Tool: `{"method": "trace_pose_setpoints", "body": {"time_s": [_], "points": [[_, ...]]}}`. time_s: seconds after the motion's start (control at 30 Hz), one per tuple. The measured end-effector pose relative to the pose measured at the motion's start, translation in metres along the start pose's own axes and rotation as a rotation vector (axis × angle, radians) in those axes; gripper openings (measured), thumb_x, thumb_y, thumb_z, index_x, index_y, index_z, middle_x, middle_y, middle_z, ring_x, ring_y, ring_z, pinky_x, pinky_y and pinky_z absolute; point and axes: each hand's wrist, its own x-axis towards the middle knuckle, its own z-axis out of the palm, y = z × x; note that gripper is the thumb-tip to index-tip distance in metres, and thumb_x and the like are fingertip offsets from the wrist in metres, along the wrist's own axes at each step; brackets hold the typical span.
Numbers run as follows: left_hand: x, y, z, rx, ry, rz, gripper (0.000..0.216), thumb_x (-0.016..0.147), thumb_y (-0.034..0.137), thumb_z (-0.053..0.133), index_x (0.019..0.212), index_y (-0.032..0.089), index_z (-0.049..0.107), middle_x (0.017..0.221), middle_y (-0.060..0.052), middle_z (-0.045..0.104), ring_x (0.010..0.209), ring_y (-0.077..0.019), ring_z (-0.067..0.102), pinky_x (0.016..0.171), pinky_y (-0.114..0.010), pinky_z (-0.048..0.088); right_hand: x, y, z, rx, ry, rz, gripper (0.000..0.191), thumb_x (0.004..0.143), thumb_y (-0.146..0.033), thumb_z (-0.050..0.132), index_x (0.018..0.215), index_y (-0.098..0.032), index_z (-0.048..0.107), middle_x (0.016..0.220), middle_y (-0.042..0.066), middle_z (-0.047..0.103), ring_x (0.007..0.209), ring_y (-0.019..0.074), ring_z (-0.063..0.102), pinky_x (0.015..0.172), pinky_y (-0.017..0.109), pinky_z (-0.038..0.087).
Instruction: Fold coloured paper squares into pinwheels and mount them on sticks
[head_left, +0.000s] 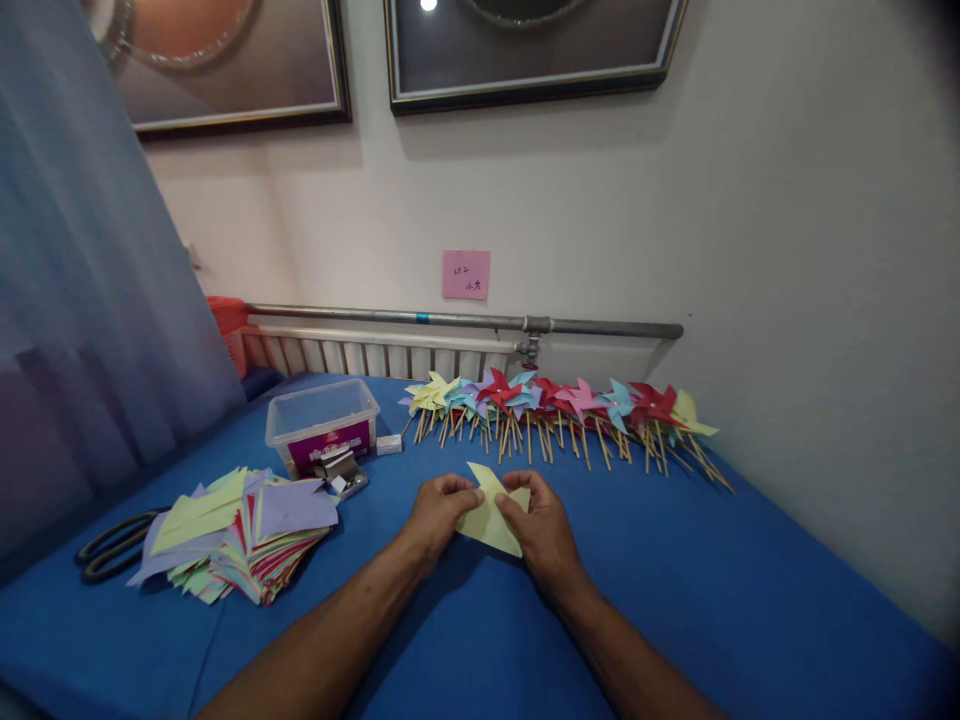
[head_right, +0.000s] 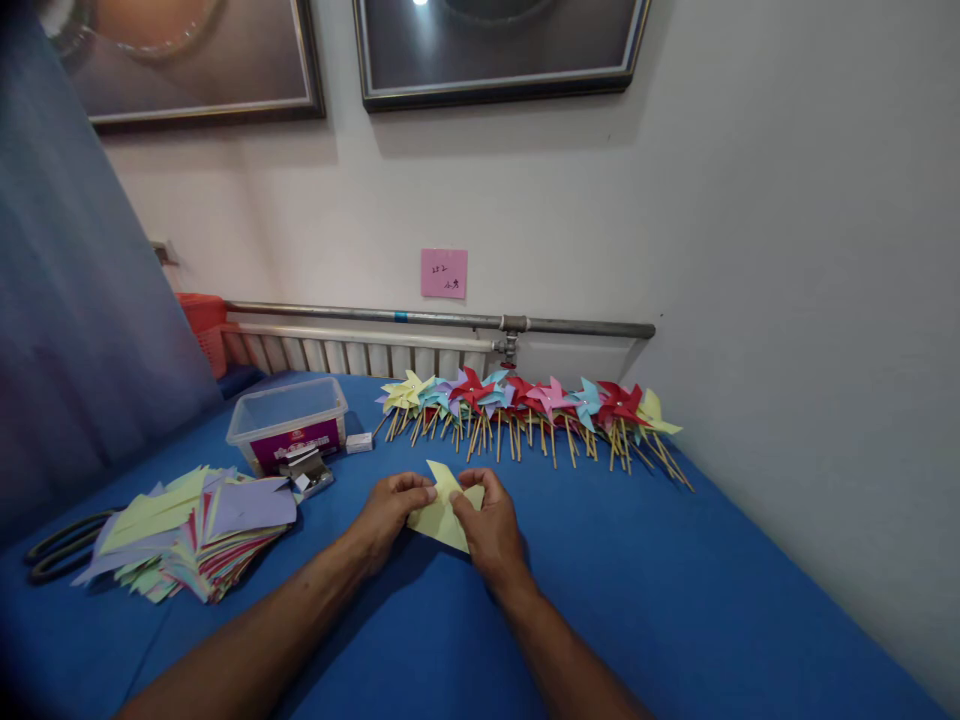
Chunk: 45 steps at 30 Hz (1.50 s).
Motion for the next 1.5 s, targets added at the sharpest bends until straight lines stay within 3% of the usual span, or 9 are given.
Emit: {"method": "trace_pose_setpoints", "body": {"time_s": [0.1, 0.23, 1.5], "points": [[0.001, 0.002, -0.002, -0.082, -0.062, -0.093, 0.032, 0.053, 0.034, 0.082, 0.072, 0.015, 0.063, 0.060, 0.000, 0.062, 0.053, -0.0123, 0.053, 0.054, -0.024, 0.038, -0.001, -0.001, 0.001, -0.011, -0.029, -0.027, 0.030, 0.070, -0.037, 0.075, 0.094, -0.024, 0.063, 0.075, -0.003, 0.066, 0.056, 0.0165, 0.059, 0.053, 0.028, 0.048], [0.003, -0.002, -0.002, -0.050, -0.065, -0.075, 0.035, 0.049, 0.033, 0.084, 0.064, 0.018, 0.057, 0.057, 0.002, 0.059, 0.050, -0.0110, 0.050, 0.051, -0.024, 0.036, -0.001, 0.001, 0.003, -0.034, -0.034, -0.044, 0.031, 0.067, -0.035, 0.075, 0.095, -0.024, 0.065, 0.081, -0.001, 0.068, 0.063, 0.0184, 0.062, 0.057, 0.029, 0.049], [0.007, -0.009, 0.002, -0.007, 0.001, -0.024, 0.034, 0.051, 0.034, 0.081, 0.056, 0.020, 0.051, 0.048, 0.005, 0.052, 0.045, -0.0080, 0.041, 0.046, -0.022, 0.030, 0.006, 0.009, 0.005, 0.126, -0.067, 0.054, 0.047, 0.062, -0.038, 0.084, 0.099, -0.023, 0.059, 0.076, 0.000, 0.071, 0.059, 0.0185, 0.064, 0.055, 0.030, 0.051]]}}
